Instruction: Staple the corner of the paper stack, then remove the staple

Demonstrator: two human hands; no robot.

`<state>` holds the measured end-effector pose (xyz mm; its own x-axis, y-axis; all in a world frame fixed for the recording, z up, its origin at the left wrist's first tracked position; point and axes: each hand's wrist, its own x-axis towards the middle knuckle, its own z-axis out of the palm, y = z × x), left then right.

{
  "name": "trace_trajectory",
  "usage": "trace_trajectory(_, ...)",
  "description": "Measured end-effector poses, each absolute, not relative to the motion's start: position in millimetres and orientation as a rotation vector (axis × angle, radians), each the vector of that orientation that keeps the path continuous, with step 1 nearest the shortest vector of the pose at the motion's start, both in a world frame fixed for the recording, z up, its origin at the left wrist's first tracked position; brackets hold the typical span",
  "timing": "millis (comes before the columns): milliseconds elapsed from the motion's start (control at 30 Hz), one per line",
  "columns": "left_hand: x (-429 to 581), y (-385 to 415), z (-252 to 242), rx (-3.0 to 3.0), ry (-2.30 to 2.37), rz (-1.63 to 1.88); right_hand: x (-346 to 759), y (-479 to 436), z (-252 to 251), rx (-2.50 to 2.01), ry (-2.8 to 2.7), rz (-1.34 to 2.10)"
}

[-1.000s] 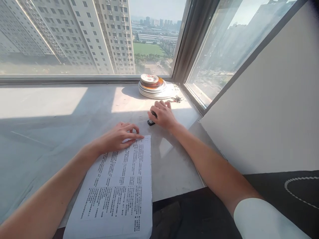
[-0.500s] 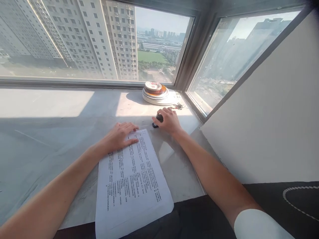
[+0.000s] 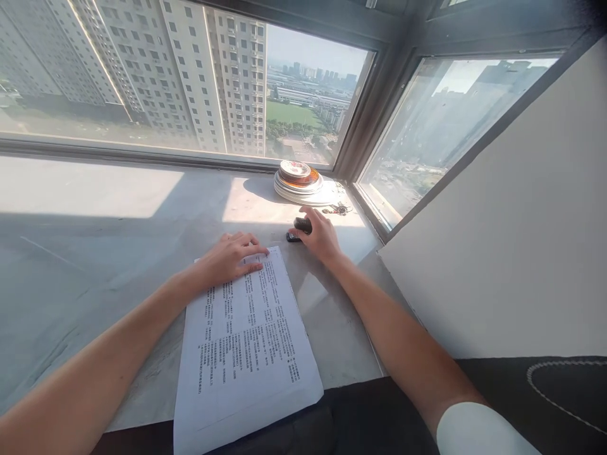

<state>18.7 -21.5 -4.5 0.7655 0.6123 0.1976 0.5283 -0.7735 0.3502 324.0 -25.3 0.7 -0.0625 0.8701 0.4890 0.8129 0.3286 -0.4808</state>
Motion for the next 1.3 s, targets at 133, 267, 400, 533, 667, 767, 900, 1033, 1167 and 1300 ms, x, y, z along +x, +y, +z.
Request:
trace_trajectory(133, 17, -19, -9, 2.726, 0.881, 0.458, 327, -26, -2, -1.293, -1.878, 0.186)
trace_trajectory(267, 15, -15, -15, 2.731, 0.911, 0.543, 327, -26, -4, -1.251, -1.888, 0.192)
trace_trajectory(400, 14, -13, -19, 2.695, 0.961, 0.617, 323, -26, -2, -1.297, -1.864, 0.223)
trace_trajectory(533, 14, -13, -17, 2.664, 0.994, 0.609, 332, -25, 1, -1.349, -1.666, 0.249)
trace_trajectory(667, 13, -13, -15, 2.622, 1.023, 0.602, 363, -24, 4, -1.686, -1.326, 0.104)
trace_trajectory(767, 12, -12, -15, 2.593, 1.046, 0.615, 382, -23, 3, -1.903, -1.390, 0.280)
trace_trajectory(900, 12, -11, -16, 2.564, 1.055, 0.658, 383, -24, -1, -1.908, -1.643, 0.376)
trace_trajectory(1033, 14, -12, -14, 2.549, 1.034, 0.659, 375, -27, -1, -1.931, -1.699, 0.296)
trace_trajectory(1167, 15, -14, -12, 2.537, 1.035, 0.649, 374, -26, -4, -1.974, -1.674, 0.322)
trace_trajectory(1300, 16, -17, -9, 2.531, 0.995, 0.624, 372, -24, -5, -1.916, -1.633, 0.200)
